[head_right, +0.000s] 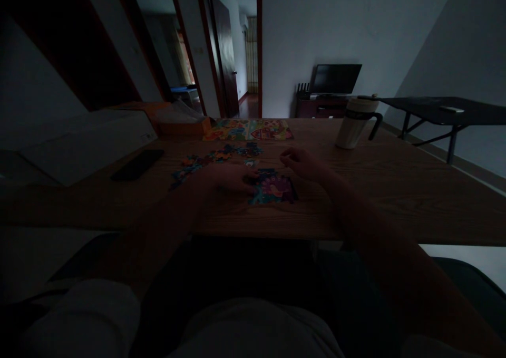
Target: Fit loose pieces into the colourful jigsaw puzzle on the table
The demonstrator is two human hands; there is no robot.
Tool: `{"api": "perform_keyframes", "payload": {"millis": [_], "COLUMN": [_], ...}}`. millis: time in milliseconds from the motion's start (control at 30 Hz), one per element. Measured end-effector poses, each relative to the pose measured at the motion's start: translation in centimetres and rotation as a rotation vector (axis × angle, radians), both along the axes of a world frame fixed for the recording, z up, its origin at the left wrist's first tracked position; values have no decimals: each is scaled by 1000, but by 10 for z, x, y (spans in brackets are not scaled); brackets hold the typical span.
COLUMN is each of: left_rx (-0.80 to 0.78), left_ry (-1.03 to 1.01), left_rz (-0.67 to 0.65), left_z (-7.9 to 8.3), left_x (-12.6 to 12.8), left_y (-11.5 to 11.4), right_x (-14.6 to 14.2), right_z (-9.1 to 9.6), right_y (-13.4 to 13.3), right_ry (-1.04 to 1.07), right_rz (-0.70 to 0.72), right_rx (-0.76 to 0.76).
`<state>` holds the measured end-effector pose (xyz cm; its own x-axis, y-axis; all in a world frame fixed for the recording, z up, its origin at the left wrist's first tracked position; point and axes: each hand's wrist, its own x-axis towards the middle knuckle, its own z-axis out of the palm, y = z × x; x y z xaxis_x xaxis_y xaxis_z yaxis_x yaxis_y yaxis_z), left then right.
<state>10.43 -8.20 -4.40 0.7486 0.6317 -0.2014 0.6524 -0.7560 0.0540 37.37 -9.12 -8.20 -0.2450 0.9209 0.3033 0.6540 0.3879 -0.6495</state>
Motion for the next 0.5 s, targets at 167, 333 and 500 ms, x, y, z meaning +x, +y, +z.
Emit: {"api": "perform_keyframes", "payload": {"millis": [167, 333, 500], "left_rx": [-46, -48, -40], "left_ry": [63, 93, 98], "left_rz": [17, 37, 14], "left_z": [-2, 1, 7], "left_x": [7, 13, 16], "left_y": [-12, -19, -26], "right_x": [-7, -16, -12], "right_z": [6, 9, 5], "right_y": [-8, -14, -10], "right_ry": [-89, -116, -124], "right_rz": [-1, 4, -2], "right_rx": [-39, -104, -73]}}
